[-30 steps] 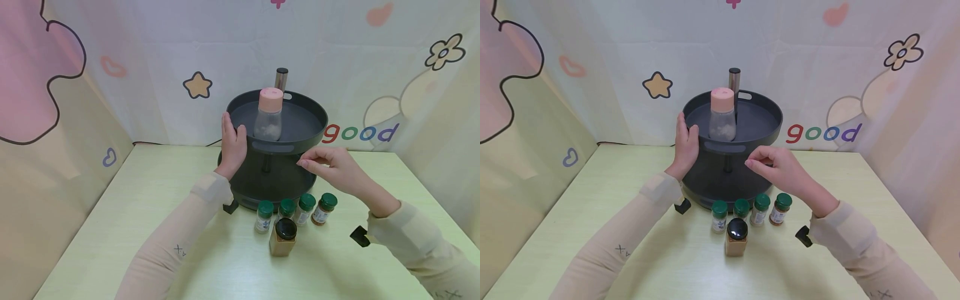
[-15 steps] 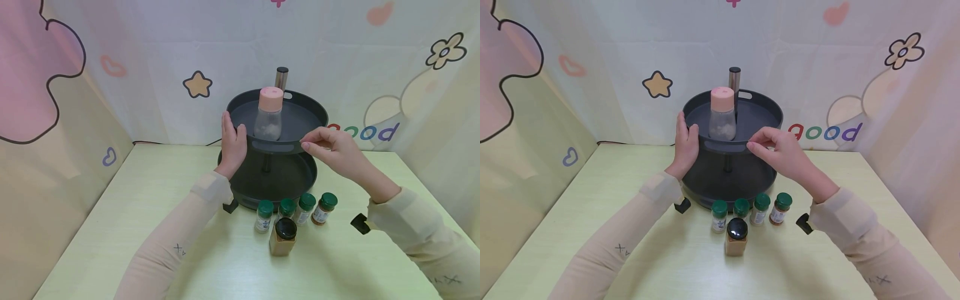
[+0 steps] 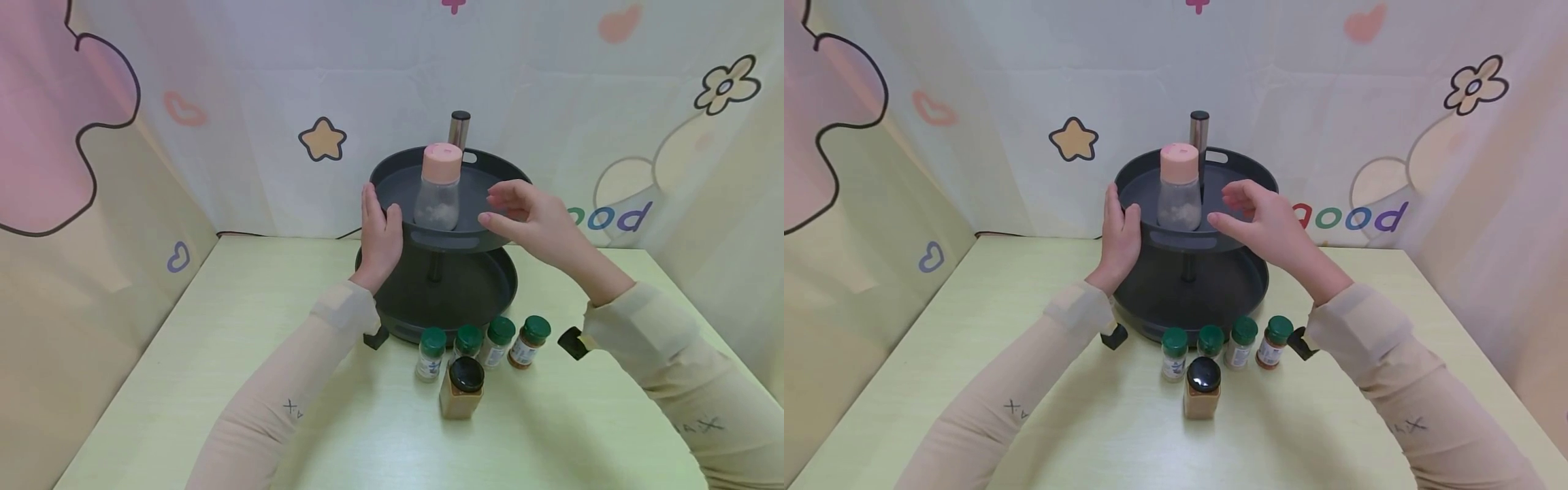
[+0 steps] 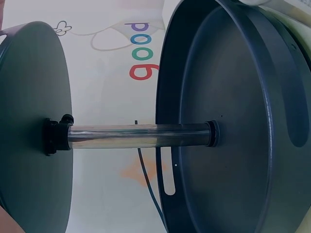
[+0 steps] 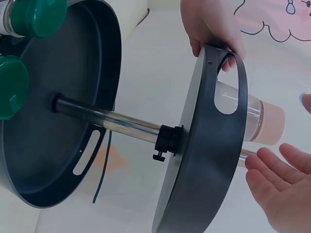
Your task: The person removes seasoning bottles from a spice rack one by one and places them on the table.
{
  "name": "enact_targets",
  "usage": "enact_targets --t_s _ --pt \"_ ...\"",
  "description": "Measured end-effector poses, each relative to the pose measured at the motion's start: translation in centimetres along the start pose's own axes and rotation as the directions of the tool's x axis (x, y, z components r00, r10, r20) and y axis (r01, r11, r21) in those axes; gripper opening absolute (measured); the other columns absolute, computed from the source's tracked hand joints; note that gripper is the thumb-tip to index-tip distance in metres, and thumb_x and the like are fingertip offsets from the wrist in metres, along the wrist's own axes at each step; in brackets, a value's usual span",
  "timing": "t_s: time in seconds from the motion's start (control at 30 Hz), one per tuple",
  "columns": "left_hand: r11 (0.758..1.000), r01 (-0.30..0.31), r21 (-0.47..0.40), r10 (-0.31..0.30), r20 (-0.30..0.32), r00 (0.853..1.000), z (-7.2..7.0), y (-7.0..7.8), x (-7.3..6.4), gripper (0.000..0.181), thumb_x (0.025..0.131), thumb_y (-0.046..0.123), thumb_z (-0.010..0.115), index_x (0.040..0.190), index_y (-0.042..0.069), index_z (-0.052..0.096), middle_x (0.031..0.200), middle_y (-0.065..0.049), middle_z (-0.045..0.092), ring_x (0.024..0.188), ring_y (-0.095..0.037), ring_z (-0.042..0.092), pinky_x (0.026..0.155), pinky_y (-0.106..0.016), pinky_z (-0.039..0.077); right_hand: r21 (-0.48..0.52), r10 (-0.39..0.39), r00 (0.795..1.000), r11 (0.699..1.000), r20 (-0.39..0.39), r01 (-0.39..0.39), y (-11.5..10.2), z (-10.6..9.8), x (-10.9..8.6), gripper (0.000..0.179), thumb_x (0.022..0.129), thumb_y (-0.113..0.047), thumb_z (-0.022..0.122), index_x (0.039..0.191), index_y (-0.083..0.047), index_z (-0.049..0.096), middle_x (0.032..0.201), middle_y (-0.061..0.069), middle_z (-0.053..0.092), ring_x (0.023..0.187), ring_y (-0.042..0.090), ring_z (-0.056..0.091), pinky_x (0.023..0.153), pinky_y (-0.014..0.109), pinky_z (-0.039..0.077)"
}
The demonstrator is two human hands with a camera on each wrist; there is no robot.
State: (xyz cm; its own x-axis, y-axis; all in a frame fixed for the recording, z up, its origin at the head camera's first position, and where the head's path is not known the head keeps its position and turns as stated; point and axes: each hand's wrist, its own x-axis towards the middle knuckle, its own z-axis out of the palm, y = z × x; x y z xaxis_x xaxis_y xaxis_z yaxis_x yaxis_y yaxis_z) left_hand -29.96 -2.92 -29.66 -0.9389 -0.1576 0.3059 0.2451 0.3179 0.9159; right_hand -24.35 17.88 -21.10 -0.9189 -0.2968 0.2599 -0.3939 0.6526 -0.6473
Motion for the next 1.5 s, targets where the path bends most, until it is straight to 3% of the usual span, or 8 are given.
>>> enact_targets --t_s 0.67,1.5 --pt "1.0 -0.011 -0.016 0.012 0.008 1.0 0.0 -0.1 0.0 0.06 0.092 0.029 0.029 0.143 0.013 0.001 0.15 0.002 -0.002 0.138 -0.011 0.002 0.112 -0.032 0.009 0.044 0.063 0.998 0.997 0.013 -0.064 0.6 0.5 2.5 0.064 0.081 -0.04 0.058 0.13 -0.005 0.037 0.127 0.016 0.047 0.115 0.028 0.046 0.096 0.045 0.038" --pt "1.0 -0.008 -0.012 0.008 0.005 1.0 -0.1 -0.1 0.1 0.061 0.092 0.029 0.03 0.143 0.012 0.001 0.15 0.001 -0.001 0.138 -0.013 0.003 0.112 -0.034 0.01 -0.003 0.132 0.988 0.991 0.074 -0.133 0.5 1.9 5.6 0.07 0.078 -0.042 0.061 0.133 -0.008 0.033 0.128 0.014 0.046 0.116 0.026 0.043 0.097 0.046 0.037"
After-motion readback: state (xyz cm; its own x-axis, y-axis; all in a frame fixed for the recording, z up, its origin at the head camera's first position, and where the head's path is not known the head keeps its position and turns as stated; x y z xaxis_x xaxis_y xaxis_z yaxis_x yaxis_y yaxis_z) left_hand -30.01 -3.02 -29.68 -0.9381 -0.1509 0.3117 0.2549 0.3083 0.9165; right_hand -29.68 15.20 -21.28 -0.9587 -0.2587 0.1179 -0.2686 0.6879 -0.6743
